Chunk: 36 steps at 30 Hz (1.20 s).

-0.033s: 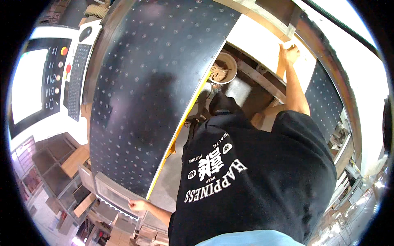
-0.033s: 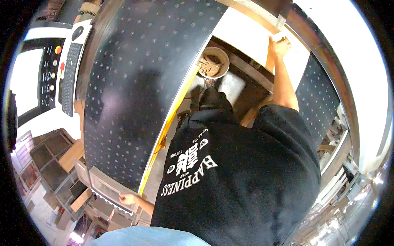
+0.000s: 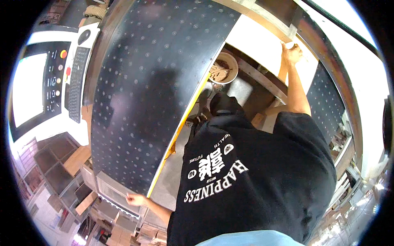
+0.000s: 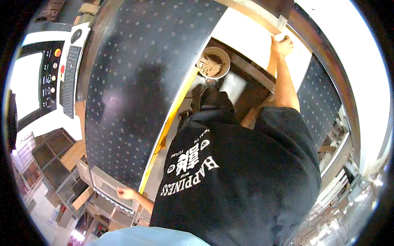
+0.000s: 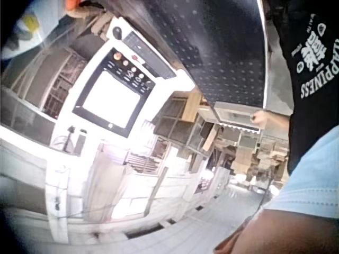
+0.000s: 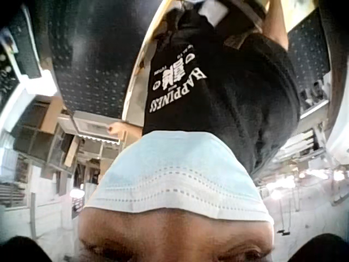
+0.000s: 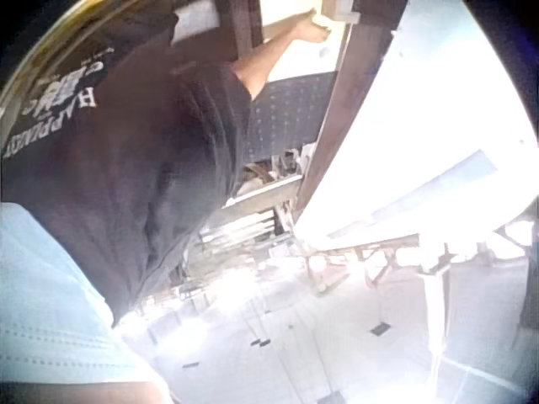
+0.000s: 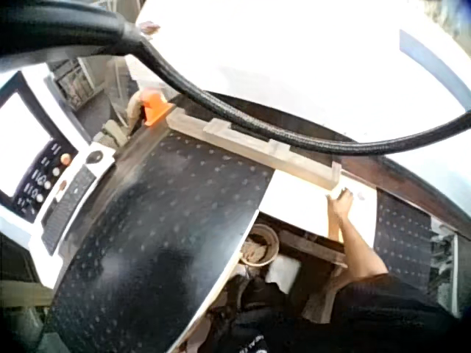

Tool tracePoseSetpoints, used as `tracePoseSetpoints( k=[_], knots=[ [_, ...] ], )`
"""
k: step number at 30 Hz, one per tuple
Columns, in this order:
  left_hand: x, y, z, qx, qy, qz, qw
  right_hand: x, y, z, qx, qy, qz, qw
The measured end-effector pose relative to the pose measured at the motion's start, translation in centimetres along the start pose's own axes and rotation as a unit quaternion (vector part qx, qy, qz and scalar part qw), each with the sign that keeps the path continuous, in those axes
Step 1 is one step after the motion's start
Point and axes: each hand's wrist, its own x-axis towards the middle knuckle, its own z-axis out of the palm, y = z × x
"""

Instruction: The person moves wood frames with glass inserts between a workbench and a stack, then uses a handheld air-duster tool to blow debris off the frames and glass panels.

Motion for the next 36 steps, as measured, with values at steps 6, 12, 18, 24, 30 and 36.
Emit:
tracePoseSetpoints(
  k=[6, 12, 18, 24, 30, 36],
  knots=[
    [-9.6, 40.9, 4.4, -0.264, -0.281, 0.187, 0.903, 2.7, 1.1, 0.0, 0.096, -0.003, -0.127, 0.987],
    [-23.7, 73.2, 5.7, -0.425, -0.565, 0.302, 0.640, 3.2, 1.0, -0.5, 0.268, -0.007, -0.085, 0.959],
    [-36.3, 90.5, 10.8, -0.544, -0.620, 0.335, 0.456, 4.6, 0.3, -0.8, 0.405, -0.021, -0.057, 0.912],
    [-42.4, 96.7, 10.6, -0.526, -0.721, 0.159, 0.421, 3.0, -3.6, -4.9, 0.741, -0.233, 0.152, 0.611],
    [-43.3, 99.1, 5.3, -0.454, -0.678, 0.101, 0.569, 4.6, -1.4, -1.7, 0.451, -0.141, 0.155, 0.868],
    [-41.8, 95.3, 5.7, -0.428, -0.569, 0.212, 0.670, 1.6, -0.7, -3.4, 0.428, -0.161, 0.131, 0.880]
  ],
)
